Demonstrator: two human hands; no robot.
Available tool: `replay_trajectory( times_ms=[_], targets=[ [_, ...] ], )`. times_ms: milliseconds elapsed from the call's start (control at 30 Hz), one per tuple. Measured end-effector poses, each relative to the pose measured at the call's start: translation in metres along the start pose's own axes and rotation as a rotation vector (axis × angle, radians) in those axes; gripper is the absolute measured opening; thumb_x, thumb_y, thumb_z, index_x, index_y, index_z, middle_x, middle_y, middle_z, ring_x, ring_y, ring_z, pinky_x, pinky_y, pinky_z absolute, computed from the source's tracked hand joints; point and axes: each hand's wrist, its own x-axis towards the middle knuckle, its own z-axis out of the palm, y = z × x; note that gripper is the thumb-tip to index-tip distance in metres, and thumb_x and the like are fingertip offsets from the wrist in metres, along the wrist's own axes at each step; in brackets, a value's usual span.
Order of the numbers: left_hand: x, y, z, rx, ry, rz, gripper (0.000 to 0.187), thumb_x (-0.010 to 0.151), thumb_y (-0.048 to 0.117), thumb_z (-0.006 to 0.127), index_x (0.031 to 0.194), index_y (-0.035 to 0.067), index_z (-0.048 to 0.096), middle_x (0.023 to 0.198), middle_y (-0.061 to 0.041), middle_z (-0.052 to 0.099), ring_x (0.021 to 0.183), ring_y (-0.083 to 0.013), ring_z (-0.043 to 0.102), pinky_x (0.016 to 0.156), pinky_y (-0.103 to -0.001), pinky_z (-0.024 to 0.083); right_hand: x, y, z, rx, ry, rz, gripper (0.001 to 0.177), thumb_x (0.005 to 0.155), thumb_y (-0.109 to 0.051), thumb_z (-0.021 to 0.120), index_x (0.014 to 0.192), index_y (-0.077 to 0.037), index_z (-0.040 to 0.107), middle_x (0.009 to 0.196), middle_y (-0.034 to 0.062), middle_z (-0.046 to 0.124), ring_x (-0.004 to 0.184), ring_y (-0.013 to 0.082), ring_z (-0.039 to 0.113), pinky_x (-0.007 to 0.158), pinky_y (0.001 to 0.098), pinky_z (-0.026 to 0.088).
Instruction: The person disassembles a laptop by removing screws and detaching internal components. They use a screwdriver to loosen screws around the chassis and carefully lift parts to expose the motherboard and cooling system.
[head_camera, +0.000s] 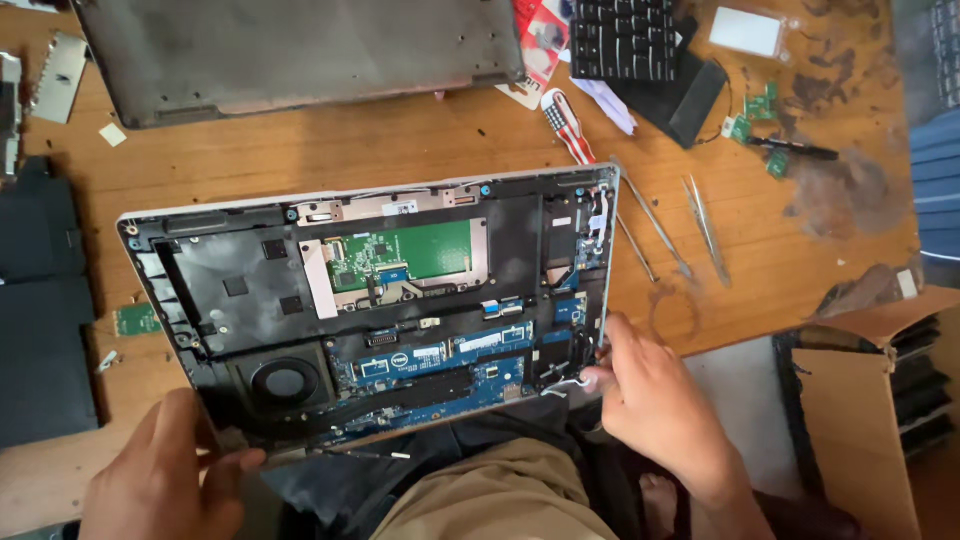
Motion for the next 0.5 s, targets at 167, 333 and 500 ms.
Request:
replay_trajectory(
  times_ms=[167,333,500],
  targets=[
    [0.005,0.003,-0.005,0.047,-0.068,-0.046,0.043,0.073,0.026,0.086,0.097,0.011,0.053,0.08,-0.007,0.064,0.066,-0.0243,0.074,0.063,-0.04,0.058,0.008,-0.004,-0.003,0.092,-0.114,0.123,0.054,0.076,0.01,0.05,0.127,-0.003,0.04,0.078,0.0164,0.073,0.08,0.0343,0.077,0.072,0.0453,0.057],
    [0.012,0.002,-0.007,0.084,-0.093,-0.015,0.048,0.069,0.023,0.084,0.102,0.011,0.053,0.076,-0.008,0.066,0.066,-0.0271,0.072,0.062,-0.042,0.057,0.013,0.0,-0.006,-0.02,-0.109,0.039,0.048,0.077,0.006,0.056,0.121,0.001,0.037,0.081,0.0211,0.073,0.082,0.0432,0.07,0.073,0.0498,0.054],
    [0.017,0.001,-0.008,0.123,-0.156,-0.05,0.052,0.069,0.035,0.089,0.099,0.011,0.053,0.076,-0.007,0.066,0.067,-0.0269,0.072,0.063,-0.042,0.057,0.017,0.001,-0.008,0.014,-0.216,0.16,0.046,0.077,0.006,0.053,0.119,-0.001,0.036,0.077,0.0174,0.074,0.081,0.0367,0.075,0.072,0.0465,0.057]
  ],
)
